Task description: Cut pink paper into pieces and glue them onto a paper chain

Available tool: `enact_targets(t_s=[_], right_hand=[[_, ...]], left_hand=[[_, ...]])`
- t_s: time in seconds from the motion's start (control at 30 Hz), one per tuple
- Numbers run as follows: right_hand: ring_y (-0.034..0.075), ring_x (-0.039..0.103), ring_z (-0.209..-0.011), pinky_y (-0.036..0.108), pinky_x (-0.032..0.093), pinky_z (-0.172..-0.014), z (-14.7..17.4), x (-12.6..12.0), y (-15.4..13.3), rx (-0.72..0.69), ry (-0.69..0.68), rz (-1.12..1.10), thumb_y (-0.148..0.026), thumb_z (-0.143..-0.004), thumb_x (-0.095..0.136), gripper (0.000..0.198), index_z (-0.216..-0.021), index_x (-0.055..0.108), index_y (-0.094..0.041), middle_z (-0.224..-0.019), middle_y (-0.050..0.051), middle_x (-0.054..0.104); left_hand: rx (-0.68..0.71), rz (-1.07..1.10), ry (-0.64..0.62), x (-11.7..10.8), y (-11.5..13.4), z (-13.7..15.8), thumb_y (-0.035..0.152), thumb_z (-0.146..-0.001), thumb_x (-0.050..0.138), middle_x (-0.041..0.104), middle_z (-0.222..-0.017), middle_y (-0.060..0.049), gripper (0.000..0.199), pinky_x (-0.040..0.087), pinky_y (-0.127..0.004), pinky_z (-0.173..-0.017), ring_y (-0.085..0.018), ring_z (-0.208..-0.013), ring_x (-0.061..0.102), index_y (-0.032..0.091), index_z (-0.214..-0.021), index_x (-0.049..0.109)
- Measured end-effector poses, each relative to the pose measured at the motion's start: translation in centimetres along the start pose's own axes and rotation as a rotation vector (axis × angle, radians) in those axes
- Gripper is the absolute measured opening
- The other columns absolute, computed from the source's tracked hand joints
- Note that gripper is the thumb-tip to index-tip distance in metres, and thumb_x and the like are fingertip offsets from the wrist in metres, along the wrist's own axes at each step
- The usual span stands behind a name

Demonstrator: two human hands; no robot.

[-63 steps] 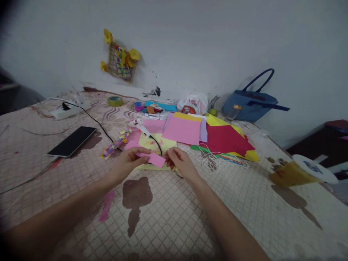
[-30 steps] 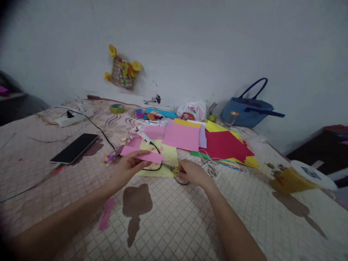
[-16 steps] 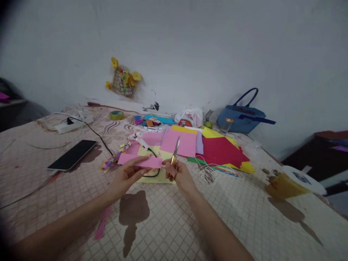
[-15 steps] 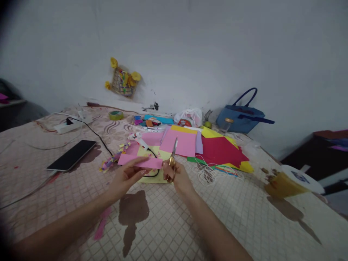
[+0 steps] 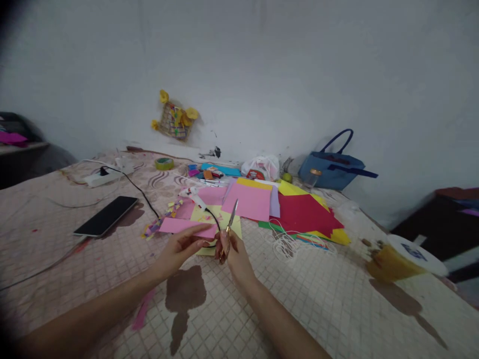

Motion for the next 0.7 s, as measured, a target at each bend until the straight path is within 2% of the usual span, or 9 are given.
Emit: enact_targets(t_s=[0.17,0.33,0.47,0.7], right_hand=[[0.011,0.04,-0.05,0.024,0.031,-0.047,1.0,1.4,0.7,0.002,-0.079,0.044,-0.059,-0.083,0.036,0.042,-0.079,0.05,-0.019,-0.057,-0.003,0.044],[0.01,0.036,-0.048,0.023,0.028,-0.046,1.9,2.4,1.5,0.029,-0.119,0.142,-0.059,-0.083,0.037,0.044,-0.069,0.047,-0.019,-0.054,-0.004,0.04],[0.009,0.034,-0.047,0.023,0.028,-0.045,2.1,2.7,1.6,0.029,-0.141,0.168,-0.059,-0.083,0.037,0.044,-0.067,0.045,-0.018,-0.052,-0.004,0.037],[0.008,0.034,-0.046,0.023,0.028,-0.044,2.2,2.7,1.3,-0.005,-0.155,0.178,-0.056,-0.085,0.037,0.043,-0.067,0.045,-0.018,-0.053,-0.004,0.036]], left_hand=[[0.048,-0.023,0.11,-1.3,0.8,0.1,0.031,-0.08,0.057,0.066,-0.103,-0.01,0.045,0.048,-0.032,-0.083,-0.019,-0.089,0.063,0.017,-0.123,0.05],[0.12,-0.041,0.176,-1.9,1.6,0.3,0.031,-0.08,0.057,0.054,-0.125,-0.008,0.042,0.049,-0.031,-0.085,-0.018,-0.093,0.062,0.023,-0.121,0.052],[0.144,-0.059,0.183,-2.0,1.9,0.4,0.03,-0.081,0.056,0.05,-0.13,-0.008,0.041,0.045,-0.032,-0.091,-0.02,-0.101,0.058,0.022,-0.121,0.052],[0.142,-0.024,0.161,-1.9,1.8,0.3,0.028,-0.082,0.055,0.05,-0.13,-0.008,0.04,0.045,-0.032,-0.092,-0.02,-0.104,0.057,0.022,-0.121,0.051]])
Point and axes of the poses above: each hand's wrist, its own z-axis away from the middle knuckle, its own x-axis out of the palm, y = z × x, the point moved 8 cm from there along -z, towards the middle knuckle
